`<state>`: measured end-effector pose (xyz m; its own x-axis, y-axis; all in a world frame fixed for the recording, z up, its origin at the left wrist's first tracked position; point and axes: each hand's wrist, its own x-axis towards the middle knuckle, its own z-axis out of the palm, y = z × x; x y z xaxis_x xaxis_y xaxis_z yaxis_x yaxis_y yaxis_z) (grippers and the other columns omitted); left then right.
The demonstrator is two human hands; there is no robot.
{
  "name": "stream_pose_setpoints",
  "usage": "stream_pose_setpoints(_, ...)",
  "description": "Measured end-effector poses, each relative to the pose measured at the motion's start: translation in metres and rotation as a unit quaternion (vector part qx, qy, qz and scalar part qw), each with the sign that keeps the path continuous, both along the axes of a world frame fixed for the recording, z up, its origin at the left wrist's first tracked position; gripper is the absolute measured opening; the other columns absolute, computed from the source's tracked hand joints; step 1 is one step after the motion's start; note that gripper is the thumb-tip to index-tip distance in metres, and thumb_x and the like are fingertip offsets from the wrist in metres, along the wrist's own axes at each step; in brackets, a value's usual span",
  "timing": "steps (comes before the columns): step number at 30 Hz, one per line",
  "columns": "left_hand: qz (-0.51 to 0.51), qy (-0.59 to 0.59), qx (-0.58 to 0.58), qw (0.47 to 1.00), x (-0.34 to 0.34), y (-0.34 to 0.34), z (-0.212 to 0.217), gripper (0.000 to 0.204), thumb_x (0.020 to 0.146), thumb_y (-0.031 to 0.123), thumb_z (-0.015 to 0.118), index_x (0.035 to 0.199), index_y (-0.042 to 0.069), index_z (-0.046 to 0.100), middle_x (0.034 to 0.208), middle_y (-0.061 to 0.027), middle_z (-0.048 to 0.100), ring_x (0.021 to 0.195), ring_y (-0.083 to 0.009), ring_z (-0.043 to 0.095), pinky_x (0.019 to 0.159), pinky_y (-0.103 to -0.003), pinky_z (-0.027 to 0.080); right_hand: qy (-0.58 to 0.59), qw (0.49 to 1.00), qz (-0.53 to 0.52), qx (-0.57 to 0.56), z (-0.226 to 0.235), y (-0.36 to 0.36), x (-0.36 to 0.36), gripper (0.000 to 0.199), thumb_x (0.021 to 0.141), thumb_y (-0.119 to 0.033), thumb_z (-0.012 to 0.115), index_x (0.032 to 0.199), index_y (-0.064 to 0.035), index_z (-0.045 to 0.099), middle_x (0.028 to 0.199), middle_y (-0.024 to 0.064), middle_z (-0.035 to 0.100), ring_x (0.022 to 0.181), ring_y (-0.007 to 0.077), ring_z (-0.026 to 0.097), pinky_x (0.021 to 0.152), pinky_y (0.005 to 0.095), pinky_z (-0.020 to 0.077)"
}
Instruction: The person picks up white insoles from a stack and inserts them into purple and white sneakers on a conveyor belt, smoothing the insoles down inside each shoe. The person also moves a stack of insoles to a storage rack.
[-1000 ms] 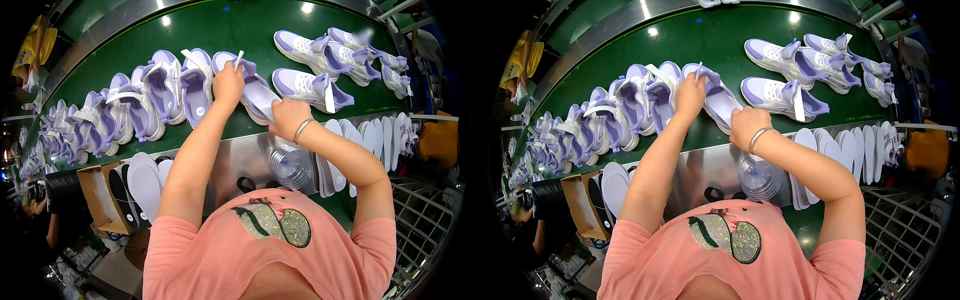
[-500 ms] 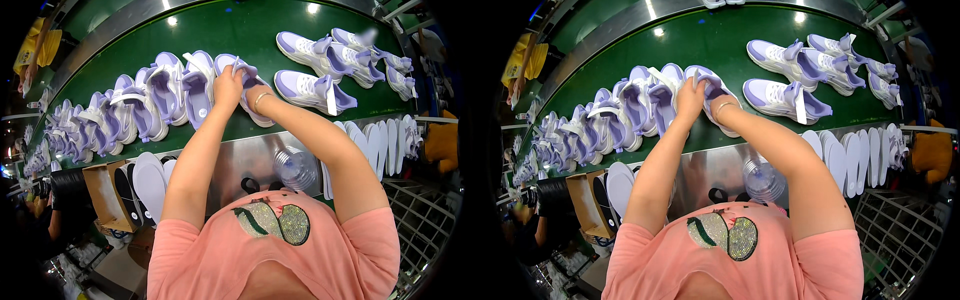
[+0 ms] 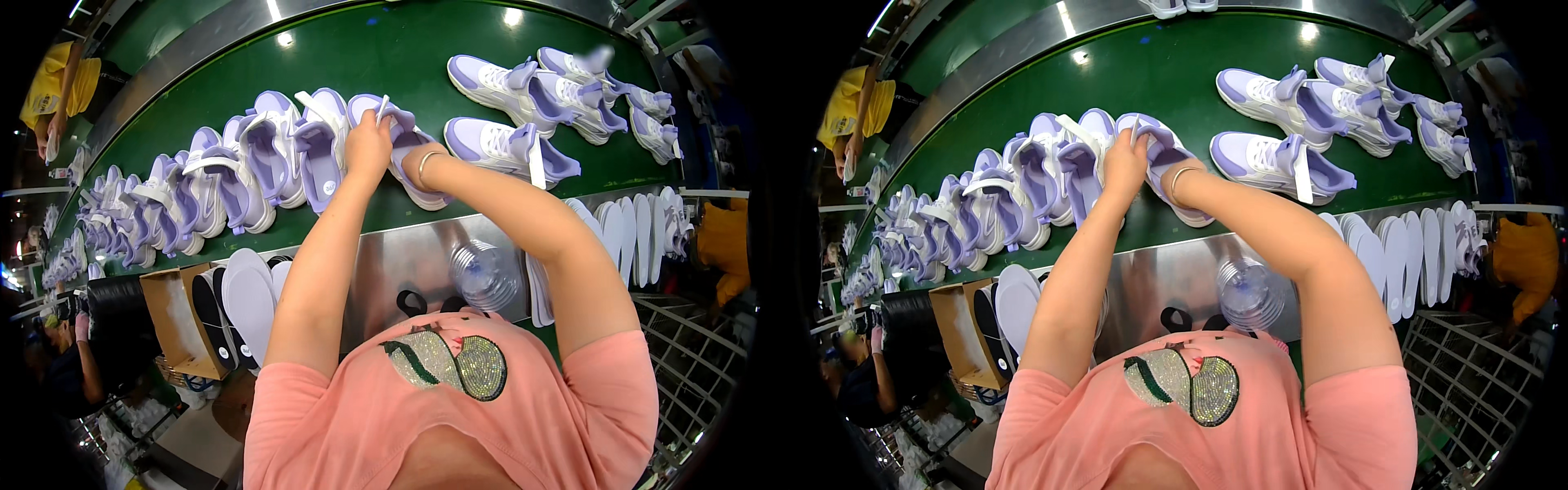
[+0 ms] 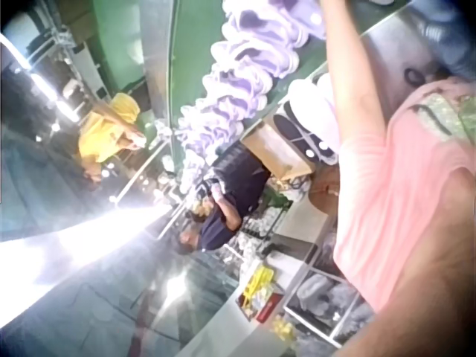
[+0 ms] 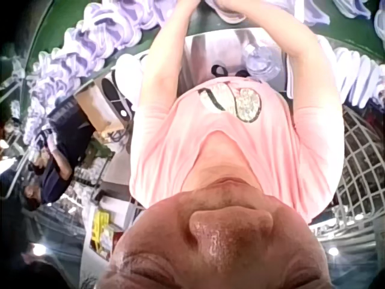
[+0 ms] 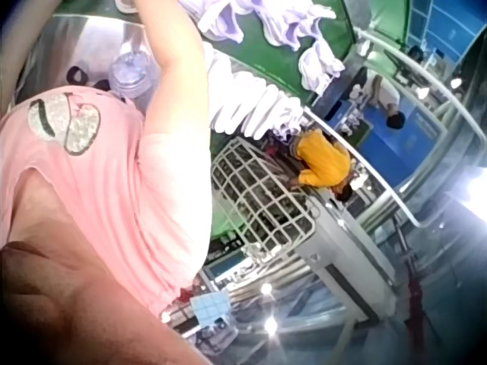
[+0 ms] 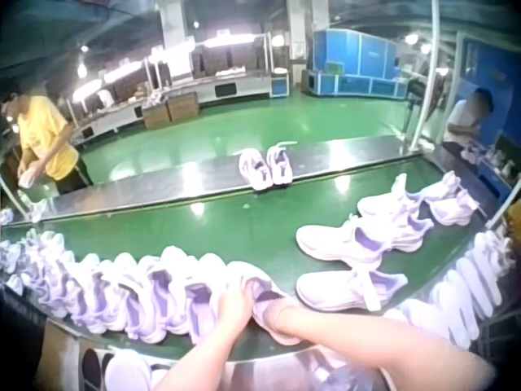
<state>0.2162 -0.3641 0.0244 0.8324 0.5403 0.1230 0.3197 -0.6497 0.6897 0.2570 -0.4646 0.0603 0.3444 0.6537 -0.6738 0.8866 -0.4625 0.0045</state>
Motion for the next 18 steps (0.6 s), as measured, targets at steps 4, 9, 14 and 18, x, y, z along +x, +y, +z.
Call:
stream_pose_setpoints(4,0.017,0.004,-0.027,0.999,-0.003,0.001,0.001,0.027,0.082,0.027,0.047,0.092,0.003,0.052,0.072,-0.0225,0.058,0.07,-0.041,0.055,0.062,-0.047,0.042,0.103,0.994,-0.045,0.006,0.037,-0.02,-0.012,0.029,0.07,-0.017,0.052,0.092,-0.0004,0.061,0.091,0.0164,0.061,0.089,0.0259,0.059,0.086,0.0458,0.0326)
stream_pose_setpoints(9,0.045,-0.038,-0.091,0.994,0.003,-0.011,0.001,0.036,0.079,0.03,0.053,0.102,0.002,0.046,0.081,-0.0231,0.058,0.079,-0.04,0.055,0.07,-0.045,0.041,0.095,0.995,-0.009,-0.018,0.001,-0.029,-0.009,0.033,0.073,-0.024,0.049,0.096,-0.0013,0.058,0.091,0.0146,0.062,0.091,0.0272,0.058,0.09,0.0484,0.0248)
stream_pose_setpoints(14,0.027,-0.075,0.081,0.994,-0.028,-0.041,-0.011,0.07,0.066,0.02,0.066,0.119,-0.006,0.028,0.114,-0.0287,0.038,0.1,-0.0399,0.044,0.087,-0.041,0.035,0.144,0.938,-0.06,0.31,0.019,-0.07,0.005,0.032,0.074,-0.031,0.055,0.095,-0.0062,0.057,0.084,0.0134,0.061,0.08,0.0312,0.057,0.087,0.0438,0.0332)
stream_pose_setpoints(18,0.021,-0.012,-0.033,0.999,-0.03,-0.03,-0.025,0.061,0.067,0.005,0.055,0.12,-0.007,0.027,0.117,-0.0284,0.036,0.105,-0.0408,0.04,0.093,-0.039,0.03,-0.076,0.863,-0.183,0.464,0.05,-0.137,0.064,0.02,0.067,-0.016,0.057,0.086,-0.0087,0.06,0.087,0.0113,0.059,0.086,0.0269,0.055,0.077,0.0357,0.0416)
